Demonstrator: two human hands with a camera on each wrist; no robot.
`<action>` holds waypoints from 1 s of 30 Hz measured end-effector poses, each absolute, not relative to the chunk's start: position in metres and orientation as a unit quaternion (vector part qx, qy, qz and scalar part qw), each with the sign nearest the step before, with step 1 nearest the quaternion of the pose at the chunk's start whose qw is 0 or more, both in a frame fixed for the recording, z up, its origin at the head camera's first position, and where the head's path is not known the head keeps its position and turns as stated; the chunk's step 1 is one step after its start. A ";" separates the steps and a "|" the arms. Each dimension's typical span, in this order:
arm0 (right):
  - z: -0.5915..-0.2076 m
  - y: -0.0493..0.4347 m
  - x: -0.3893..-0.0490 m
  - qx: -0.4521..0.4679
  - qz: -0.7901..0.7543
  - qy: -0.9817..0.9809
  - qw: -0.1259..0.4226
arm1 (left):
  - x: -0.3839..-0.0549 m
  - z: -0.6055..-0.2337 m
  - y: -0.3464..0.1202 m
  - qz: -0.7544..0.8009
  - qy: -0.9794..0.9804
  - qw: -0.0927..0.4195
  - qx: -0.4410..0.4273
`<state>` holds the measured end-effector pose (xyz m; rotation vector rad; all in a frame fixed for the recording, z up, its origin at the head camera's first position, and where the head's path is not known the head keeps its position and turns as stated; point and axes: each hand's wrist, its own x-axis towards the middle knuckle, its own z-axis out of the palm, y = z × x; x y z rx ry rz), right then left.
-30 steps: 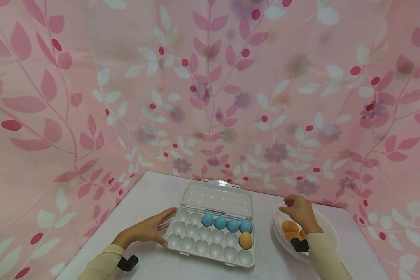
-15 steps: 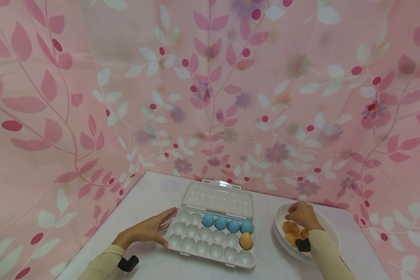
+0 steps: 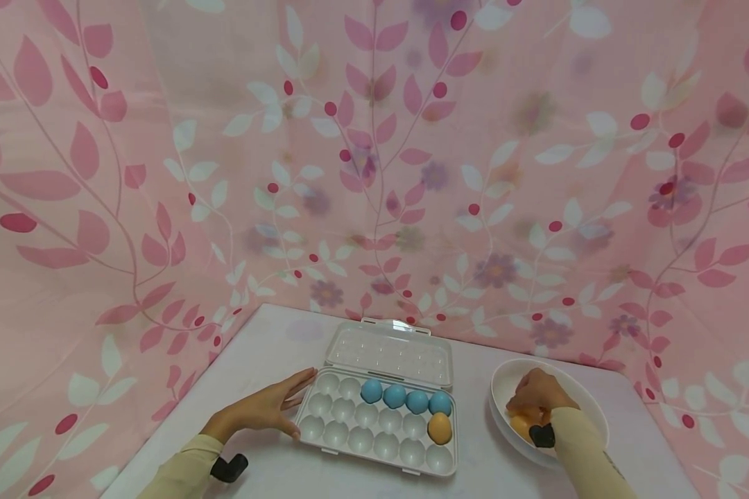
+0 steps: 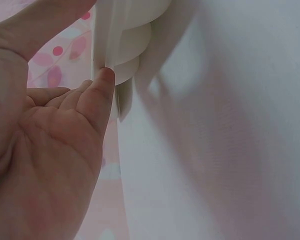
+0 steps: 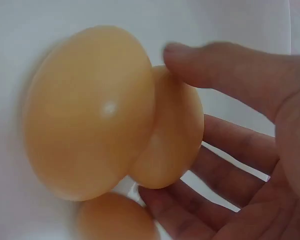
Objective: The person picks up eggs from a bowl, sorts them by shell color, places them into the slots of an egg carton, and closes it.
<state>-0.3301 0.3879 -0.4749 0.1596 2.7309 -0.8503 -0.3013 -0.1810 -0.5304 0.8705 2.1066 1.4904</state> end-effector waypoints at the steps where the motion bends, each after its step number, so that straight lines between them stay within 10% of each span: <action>1: -0.475 0.387 -0.330 0.059 -0.296 0.942 0.147 | -0.301 -0.531 -0.181 0.534 0.758 0.207 0.312; 30: -0.461 0.377 -0.322 0.016 -0.262 0.961 0.087 | -0.298 -0.525 -0.180 0.531 0.758 0.207 0.316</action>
